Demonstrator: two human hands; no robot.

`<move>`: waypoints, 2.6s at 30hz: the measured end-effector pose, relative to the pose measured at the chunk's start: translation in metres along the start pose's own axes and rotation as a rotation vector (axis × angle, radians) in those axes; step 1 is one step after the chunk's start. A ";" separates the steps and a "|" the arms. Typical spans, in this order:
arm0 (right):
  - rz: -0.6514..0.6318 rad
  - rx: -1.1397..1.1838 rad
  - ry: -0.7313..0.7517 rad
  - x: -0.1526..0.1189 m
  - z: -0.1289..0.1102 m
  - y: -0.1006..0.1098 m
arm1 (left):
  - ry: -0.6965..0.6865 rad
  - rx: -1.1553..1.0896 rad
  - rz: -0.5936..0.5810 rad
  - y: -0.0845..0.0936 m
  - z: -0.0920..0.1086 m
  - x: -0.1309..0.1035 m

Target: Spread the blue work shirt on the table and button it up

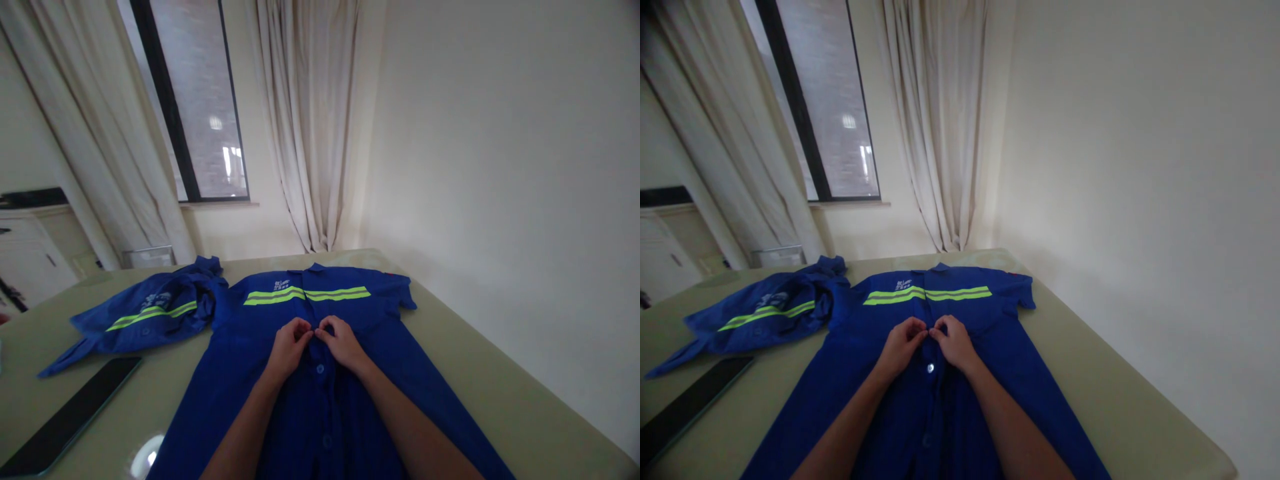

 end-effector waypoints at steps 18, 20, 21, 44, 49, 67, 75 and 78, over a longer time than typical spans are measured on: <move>0.074 -0.016 0.081 0.002 0.002 0.000 | -0.198 0.801 0.041 -0.012 0.016 -0.010; 0.077 -0.113 0.071 0.000 0.000 -0.002 | -0.182 0.836 0.079 -0.012 0.014 -0.013; 0.067 -0.159 0.056 -0.001 -0.001 -0.003 | -0.165 0.862 0.077 -0.013 0.012 -0.015; 0.028 -0.368 -0.200 -0.011 -0.014 -0.003 | 0.025 0.969 -0.038 -0.013 0.050 -0.034; 0.080 -0.110 -0.296 -0.003 0.001 0.005 | -0.072 0.799 -0.059 -0.016 0.026 -0.008; 0.013 -0.218 -0.092 -0.019 -0.017 0.000 | -0.078 0.289 0.053 0.000 0.009 -0.008; 0.026 -0.181 -0.152 -0.021 -0.019 -0.002 | -0.134 0.254 0.037 -0.002 0.016 -0.013; 0.005 -0.195 -0.100 -0.020 -0.017 -0.003 | -0.067 0.254 0.045 -0.002 0.010 -0.011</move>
Point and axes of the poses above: each hand's wrist, its own x-axis towards the middle knuckle, its own y-axis out of the back of the hand, z = x × y, the point moved 3 cm from there along x, towards the middle knuckle, and after that the axes turned 8 degrees about -x, right-handed, at the moved point
